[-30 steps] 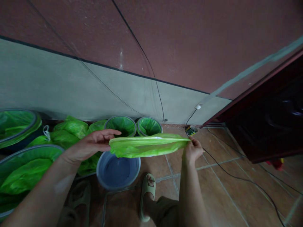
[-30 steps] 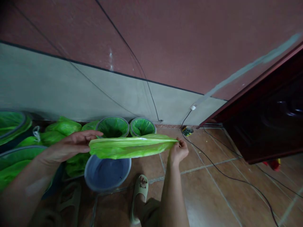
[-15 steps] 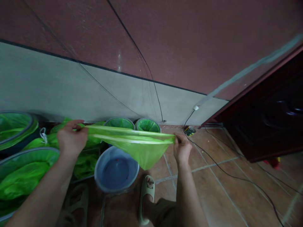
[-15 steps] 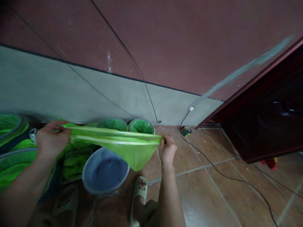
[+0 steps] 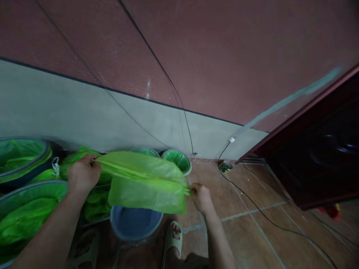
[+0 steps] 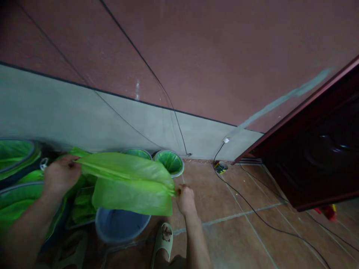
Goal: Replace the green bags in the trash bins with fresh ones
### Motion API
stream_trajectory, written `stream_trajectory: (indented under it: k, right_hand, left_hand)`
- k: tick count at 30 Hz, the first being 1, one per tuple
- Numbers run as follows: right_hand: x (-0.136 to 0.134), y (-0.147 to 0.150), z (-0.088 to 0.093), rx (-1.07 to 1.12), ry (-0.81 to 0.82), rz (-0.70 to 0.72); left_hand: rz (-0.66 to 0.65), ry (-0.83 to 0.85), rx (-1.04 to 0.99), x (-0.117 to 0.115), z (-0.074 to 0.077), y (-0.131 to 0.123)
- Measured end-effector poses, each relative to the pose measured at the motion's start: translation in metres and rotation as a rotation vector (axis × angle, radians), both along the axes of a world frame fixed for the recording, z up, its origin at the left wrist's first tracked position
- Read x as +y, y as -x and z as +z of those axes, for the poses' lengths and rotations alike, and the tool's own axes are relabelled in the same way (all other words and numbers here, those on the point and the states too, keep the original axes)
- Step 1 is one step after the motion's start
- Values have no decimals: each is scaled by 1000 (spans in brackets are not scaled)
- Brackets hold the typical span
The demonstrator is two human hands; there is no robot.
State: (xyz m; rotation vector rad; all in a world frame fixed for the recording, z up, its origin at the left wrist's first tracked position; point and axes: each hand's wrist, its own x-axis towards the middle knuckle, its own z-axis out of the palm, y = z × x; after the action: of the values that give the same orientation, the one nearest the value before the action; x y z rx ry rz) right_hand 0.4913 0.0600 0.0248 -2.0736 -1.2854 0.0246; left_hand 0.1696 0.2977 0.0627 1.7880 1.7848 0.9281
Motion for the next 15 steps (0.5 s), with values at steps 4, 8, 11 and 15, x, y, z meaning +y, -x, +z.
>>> stream_trajectory:
  k: [4,8,11,15]
  right_hand:
    - [4,-1,-9,228,-143,-20]
    - [7,8,4,492,-320,-12]
    - [12,15,8,700,-436,-14]
    - [15,27,17,954,-597,32]
  left_hand:
    - [161,165,-590,3,2,3]
    - [176,240,-961,-2,14,-1]
    - [200,311,-969,-6,19,-6]
    - [232,468,-901,-25,4,-19]
